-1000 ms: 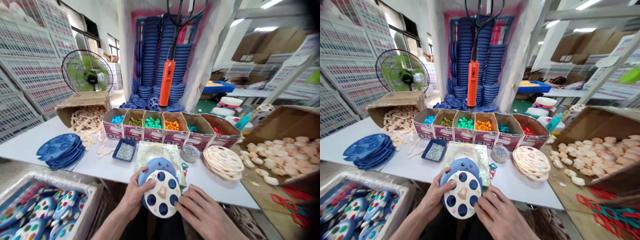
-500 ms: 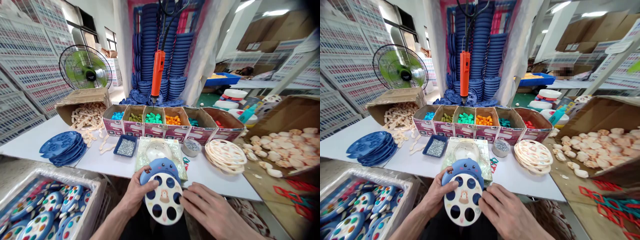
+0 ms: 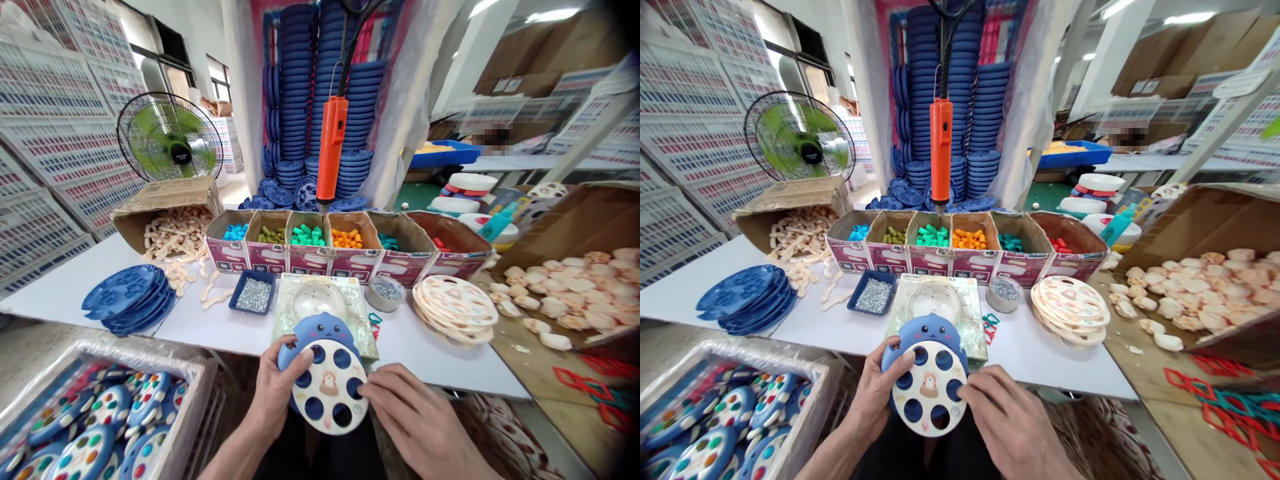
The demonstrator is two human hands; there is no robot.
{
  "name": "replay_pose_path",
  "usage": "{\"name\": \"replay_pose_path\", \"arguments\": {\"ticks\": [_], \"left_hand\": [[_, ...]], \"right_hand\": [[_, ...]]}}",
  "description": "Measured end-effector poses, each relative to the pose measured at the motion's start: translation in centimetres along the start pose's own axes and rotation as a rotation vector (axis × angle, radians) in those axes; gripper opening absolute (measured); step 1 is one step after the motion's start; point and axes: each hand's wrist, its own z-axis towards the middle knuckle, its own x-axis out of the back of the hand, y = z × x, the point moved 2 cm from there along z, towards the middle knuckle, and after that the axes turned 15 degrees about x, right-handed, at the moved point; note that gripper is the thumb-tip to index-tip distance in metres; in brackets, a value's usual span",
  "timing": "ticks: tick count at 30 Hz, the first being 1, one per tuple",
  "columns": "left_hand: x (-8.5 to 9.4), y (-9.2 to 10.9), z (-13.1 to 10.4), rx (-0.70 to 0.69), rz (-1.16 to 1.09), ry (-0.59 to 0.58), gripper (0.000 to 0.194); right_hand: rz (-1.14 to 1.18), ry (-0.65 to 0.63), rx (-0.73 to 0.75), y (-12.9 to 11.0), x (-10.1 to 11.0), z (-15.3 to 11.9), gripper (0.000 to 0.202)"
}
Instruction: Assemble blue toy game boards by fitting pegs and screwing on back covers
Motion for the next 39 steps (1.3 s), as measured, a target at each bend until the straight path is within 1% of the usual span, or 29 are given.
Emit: {"name": "replay_pose_path", "arguments": {"ticks": [2,4,5,6,8,12,14,18,21,24,26,27,28,30,31,33,34,36,39], "left_hand": [[-0.1,0.0,0.0,0.004,-0.037,0.012,0.054],[-0.3,0.0,0.0,0.005,-0.091,0.03,0.057],[-0.5,0.0,0.0,0.002,-0.121,0.042,0.058],[-0.6,0.0,0.0,-0.002,-0.15,0.053,0.059],[-0.9,-0.1,0.0,-0.003,-0.191,0.058,0.058],[-1.5,0.1,-0.2,0.031,-0.236,0.022,0.052],[-1.7,0.3,-0.2,0.03,-0.251,0.031,0.052],[-1.6,0.7,-0.1,0.003,-0.245,0.083,0.056],[-1.3,0.7,0.2,-0.01,-0.251,0.095,0.058],[-1.2,0.7,0.3,-0.006,-0.28,0.047,0.056],[-1.1,0.8,0.3,0.028,-0.315,-0.003,0.056],[-1.1,0.8,0.3,0.059,-0.335,-0.026,0.056],[-1.0,0.8,0.3,0.095,-0.356,-0.044,0.056],[-0.9,0.8,0.2,0.152,-0.392,-0.06,0.055],[-0.8,0.8,0.2,0.168,-0.404,-0.062,0.054],[-0.6,0.7,0.2,0.176,-0.422,-0.061,0.055],[-0.6,0.6,0.2,0.177,-0.428,-0.06,0.055],[-0.5,0.4,0.2,0.2,-0.436,-0.058,0.055],[-0.3,0.0,0.3,0.223,-0.439,-0.058,0.053]], "right_hand": [[0.258,0.093,-0.307,-0.2,-1.1,-0.9,0.021],[0.522,0.198,-0.622,-0.8,-2.6,-1.8,0.03],[0.625,0.238,-0.745,-1.2,-3.4,-2.2,0.034],[0.697,0.269,-0.832,-1.7,-4.0,-2.5,0.035],[0.75,0.301,-0.921,-2.3,-4.9,-2.6,0.032],[0.686,0.315,-0.944,-2.2,-5.0,-1.9,0.032],[0.64,0.308,-0.928,-1.8,-4.8,-1.4,0.031],[0.547,0.31,-0.842,-1.5,-4.9,-0.4,0.025],[0.489,0.287,-0.756,-1.5,-5.0,0.1,0.02],[0.336,0.286,-0.649,-1.2,-4.6,0.4,0.018],[0.25,0.337,-0.644,-1.0,-4.3,0.4,0.021],[0.261,0.382,-0.691,-0.9,-4.4,0.4,0.028],[0.318,0.436,-0.767,-0.9,-4.5,0.4,0.038],[0.572,0.523,-0.927,-1.1,-5.2,0.5,0.057],[0.723,0.556,-0.98,-1.3,-5.7,0.7,0.061],[0.956,0.584,-1.013,-2.1,-6.5,1.2,0.054],[1.016,0.59,-1.009,-2.4,-6.8,1.4,0.048],[1.037,0.612,-1.009,-3.0,-7.2,1.4,0.042],[1.014,0.631,-1.023,-3.2,-7.5,0.8,0.042]]}}
